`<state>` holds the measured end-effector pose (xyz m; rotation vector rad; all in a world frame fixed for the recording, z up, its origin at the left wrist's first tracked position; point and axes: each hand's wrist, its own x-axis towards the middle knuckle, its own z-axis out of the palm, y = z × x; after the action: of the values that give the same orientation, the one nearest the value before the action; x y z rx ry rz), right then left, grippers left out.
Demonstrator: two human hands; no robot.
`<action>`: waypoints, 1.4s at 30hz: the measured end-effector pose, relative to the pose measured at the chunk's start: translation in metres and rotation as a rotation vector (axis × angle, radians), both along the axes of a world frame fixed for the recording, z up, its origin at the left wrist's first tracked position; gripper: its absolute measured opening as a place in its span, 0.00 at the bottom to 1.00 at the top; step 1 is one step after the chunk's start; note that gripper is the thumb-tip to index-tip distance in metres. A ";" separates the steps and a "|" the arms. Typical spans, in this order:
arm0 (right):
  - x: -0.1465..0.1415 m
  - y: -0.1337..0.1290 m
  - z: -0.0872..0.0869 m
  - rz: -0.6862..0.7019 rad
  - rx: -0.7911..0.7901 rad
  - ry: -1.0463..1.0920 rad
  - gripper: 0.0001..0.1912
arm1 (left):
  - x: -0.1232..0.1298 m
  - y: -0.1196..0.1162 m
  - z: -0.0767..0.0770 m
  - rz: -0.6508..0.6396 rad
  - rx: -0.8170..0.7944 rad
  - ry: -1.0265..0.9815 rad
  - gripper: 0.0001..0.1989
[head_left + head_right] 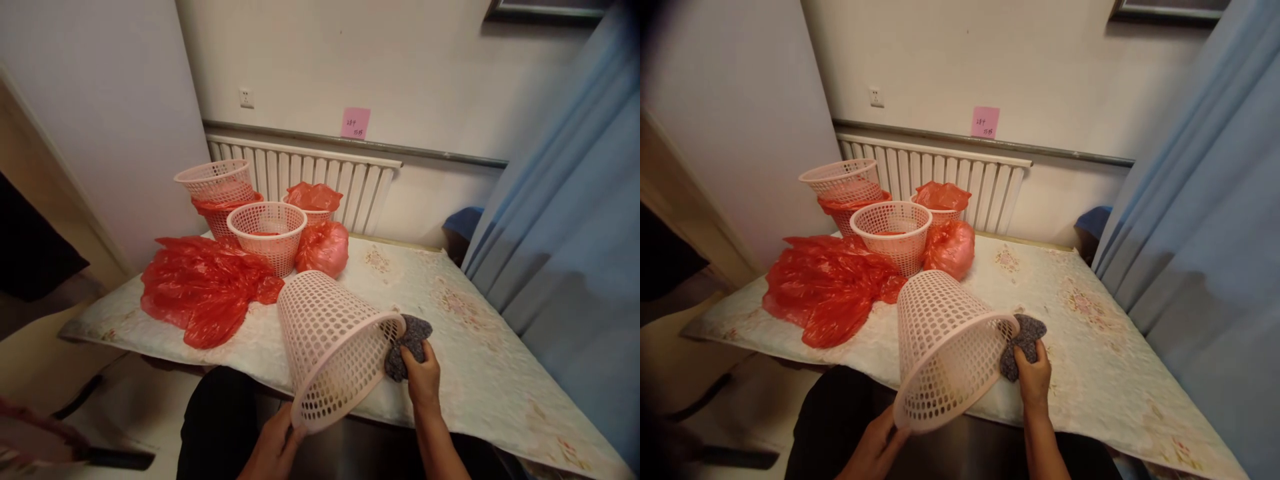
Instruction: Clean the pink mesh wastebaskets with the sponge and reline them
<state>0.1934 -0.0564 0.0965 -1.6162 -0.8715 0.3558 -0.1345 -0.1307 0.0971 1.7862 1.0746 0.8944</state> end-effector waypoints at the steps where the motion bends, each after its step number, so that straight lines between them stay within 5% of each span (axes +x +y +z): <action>1: 0.001 0.001 0.008 0.000 -0.007 -0.037 0.25 | 0.001 0.002 -0.004 -0.004 -0.036 0.003 0.15; 5: 0.002 0.003 0.023 0.008 -0.033 -0.142 0.26 | 0.003 0.006 -0.004 0.020 -0.114 0.068 0.17; 10: -0.003 0.001 0.023 -0.045 -0.042 -0.205 0.28 | -0.002 0.001 0.035 0.204 -0.130 0.185 0.07; 14: -0.014 -0.002 0.034 -0.012 0.001 -0.256 0.23 | -0.005 -0.006 0.053 0.223 0.017 0.239 0.05; 22: -0.023 0.000 0.045 0.069 0.056 -0.323 0.19 | -0.010 -0.011 0.024 0.186 0.207 0.258 0.08; 36: -0.029 -0.013 -0.045 0.042 -0.138 0.172 0.30 | -0.015 -0.015 0.012 0.222 0.249 0.247 0.08; 42: -0.023 -0.008 -0.022 0.037 -0.068 0.101 0.29 | -0.014 -0.014 0.001 0.210 0.140 0.144 0.09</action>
<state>0.1700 -0.0646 0.0747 -1.6313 -0.8210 0.4932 -0.1482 -0.1448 0.0978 1.9009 1.3405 0.9994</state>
